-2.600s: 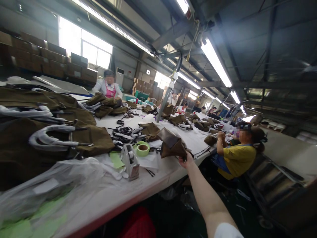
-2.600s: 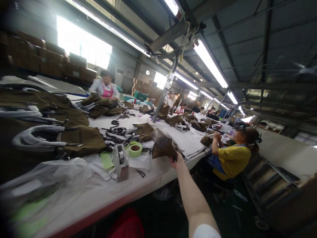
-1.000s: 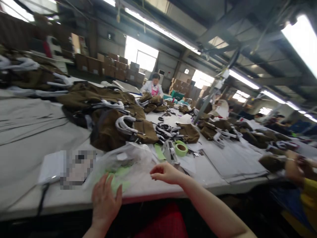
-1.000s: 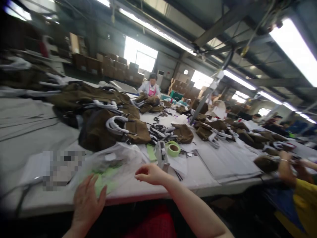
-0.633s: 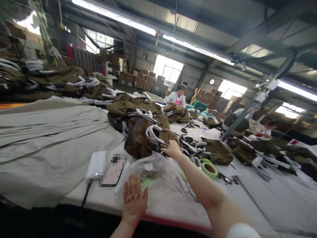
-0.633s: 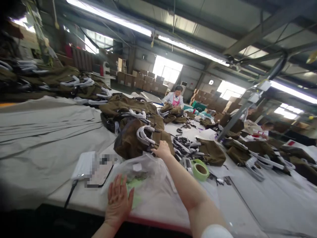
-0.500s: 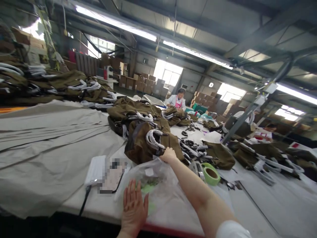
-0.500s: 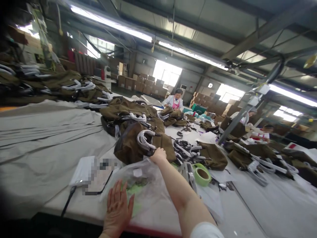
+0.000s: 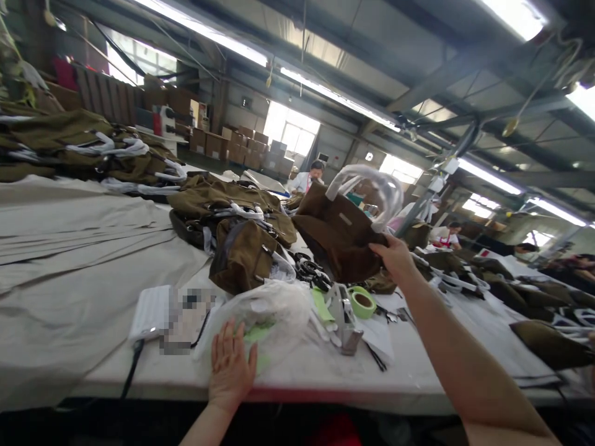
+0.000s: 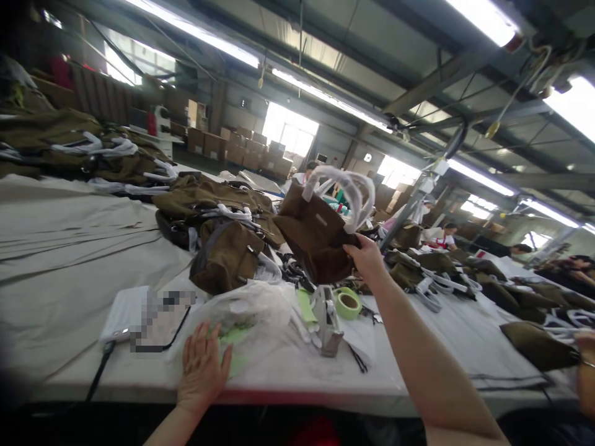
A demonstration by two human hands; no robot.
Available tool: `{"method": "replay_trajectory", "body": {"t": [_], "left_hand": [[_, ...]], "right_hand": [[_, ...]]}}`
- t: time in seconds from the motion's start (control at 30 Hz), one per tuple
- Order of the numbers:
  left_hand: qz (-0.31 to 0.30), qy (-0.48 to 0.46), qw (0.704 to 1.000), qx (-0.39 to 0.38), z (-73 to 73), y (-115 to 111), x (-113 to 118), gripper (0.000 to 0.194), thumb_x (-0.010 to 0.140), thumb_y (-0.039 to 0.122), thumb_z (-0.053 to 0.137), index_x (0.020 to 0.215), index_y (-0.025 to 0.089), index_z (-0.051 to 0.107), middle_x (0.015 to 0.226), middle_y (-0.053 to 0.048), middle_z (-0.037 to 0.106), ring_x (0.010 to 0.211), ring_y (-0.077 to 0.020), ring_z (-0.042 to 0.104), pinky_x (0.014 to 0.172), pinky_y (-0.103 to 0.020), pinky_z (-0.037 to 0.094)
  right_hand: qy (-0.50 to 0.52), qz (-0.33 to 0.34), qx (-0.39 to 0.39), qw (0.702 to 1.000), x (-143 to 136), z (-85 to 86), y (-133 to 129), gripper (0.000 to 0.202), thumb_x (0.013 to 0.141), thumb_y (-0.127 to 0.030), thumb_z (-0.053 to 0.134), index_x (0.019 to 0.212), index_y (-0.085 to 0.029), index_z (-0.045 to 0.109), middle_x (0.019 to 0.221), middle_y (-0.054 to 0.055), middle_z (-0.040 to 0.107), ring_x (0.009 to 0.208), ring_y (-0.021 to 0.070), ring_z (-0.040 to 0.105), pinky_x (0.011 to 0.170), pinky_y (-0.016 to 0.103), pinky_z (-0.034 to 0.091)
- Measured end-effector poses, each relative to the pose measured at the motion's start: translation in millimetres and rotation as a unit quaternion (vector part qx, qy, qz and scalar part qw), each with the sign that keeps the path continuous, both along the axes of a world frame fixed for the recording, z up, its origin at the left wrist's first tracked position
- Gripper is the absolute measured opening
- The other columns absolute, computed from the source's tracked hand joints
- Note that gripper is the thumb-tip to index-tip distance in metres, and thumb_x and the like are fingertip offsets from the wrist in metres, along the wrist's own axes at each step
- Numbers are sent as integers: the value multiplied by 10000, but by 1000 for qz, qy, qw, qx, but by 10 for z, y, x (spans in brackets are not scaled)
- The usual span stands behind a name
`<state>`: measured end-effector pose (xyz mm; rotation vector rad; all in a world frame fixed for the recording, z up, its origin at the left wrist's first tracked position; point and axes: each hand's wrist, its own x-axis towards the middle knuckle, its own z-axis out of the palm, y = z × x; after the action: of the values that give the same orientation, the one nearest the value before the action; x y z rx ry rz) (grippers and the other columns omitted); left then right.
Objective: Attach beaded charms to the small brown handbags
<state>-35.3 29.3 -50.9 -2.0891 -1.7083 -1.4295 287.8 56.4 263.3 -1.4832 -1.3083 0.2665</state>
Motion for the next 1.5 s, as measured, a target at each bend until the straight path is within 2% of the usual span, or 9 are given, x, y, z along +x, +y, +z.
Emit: {"method": "replay_trajectory", "body": {"t": [0.17, 0.37, 0.43, 0.53, 0.7, 0.87, 1.07, 1.2, 1.5], "left_hand": [[-93, -253, 959, -89, 432, -147, -346, 627, 903, 590, 350, 1206, 84, 564, 1296, -223, 562, 1265, -358, 480, 1105, -547, 336], [-280, -529, 663, -451, 735, -478, -849, 632, 780, 676, 510, 1040, 123, 670, 902, -121, 725, 842, -268, 670, 798, -392, 533], [-275, -469, 651, -530, 645, -564, -974, 603, 747, 655, 571, 983, 114, 692, 826, -110, 730, 741, -227, 660, 722, -343, 518], [-232, -359, 707, -563, 551, -677, -1122, 592, 701, 652, 620, 958, 127, 713, 860, -103, 745, 804, -238, 671, 759, -338, 507], [-257, -186, 759, -569, 727, -665, -1221, 496, 618, 502, 711, 975, 158, 706, 946, -80, 754, 920, -275, 678, 805, -326, 515], [-327, 15, 735, -594, 921, -467, -1112, 442, 684, 408, 580, 1023, 147, 691, 837, -45, 731, 771, -237, 659, 628, -264, 464], [-386, 171, 681, -598, 1116, -486, -728, 366, 657, 328, 546, 942, 171, 714, 800, -26, 711, 684, -195, 614, 542, -237, 390], [-396, 225, 684, -570, 1256, -622, -495, 328, 651, 328, 567, 912, 207, 725, 750, -23, 713, 603, -184, 597, 488, -245, 352], [-296, 279, 764, -501, 1037, -749, -319, 339, 763, 478, 519, 769, 211, 727, 775, -88, 736, 672, -248, 645, 520, -291, 357]], "right_hand": [[170, 99, -112, 974, -92, -188, -1150, 351, 569, -272, 785, 899, -173, 718, 756, 16, 696, 638, 174, 624, 591, 261, 486], [85, 290, -346, 888, -539, -1629, -1323, 255, 668, -257, 673, 903, -163, 702, 765, -2, 672, 707, 176, 595, 632, 249, 451], [-8, 304, -369, 878, -757, -2120, -1262, 248, 685, -196, 616, 918, -158, 692, 780, 1, 670, 759, 184, 591, 693, 262, 446], [-163, 244, -355, 888, -1039, -2509, -1225, 271, 720, -147, 556, 961, -148, 681, 832, 44, 674, 799, 203, 586, 757, 299, 440], [-262, 154, -224, 926, -1267, -2411, -1303, 306, 784, -208, 566, 1074, -163, 651, 1047, 119, 636, 984, 246, 555, 907, 353, 410], [-101, 258, -216, 936, -1251, -2371, -1317, 184, 750, -163, 459, 765, -184, 642, 834, 50, 620, 855, 201, 557, 836, 321, 429], [113, 352, -327, 870, -970, -2377, -1287, 383, 880, -350, 385, 857, -126, 695, 724, 46, 629, 669, 166, 572, 663, 285, 452], [-26, 418, -379, 825, -1086, -2193, -1427, 340, 796, -349, 648, 1090, -196, 723, 721, -4, 629, 637, 138, 544, 633, 248, 419], [-258, 358, -187, 878, -1722, -2171, -1686, 195, 885, -192, 626, 1003, -277, 755, 951, 26, 635, 891, 178, 569, 802, 267, 419]]}}
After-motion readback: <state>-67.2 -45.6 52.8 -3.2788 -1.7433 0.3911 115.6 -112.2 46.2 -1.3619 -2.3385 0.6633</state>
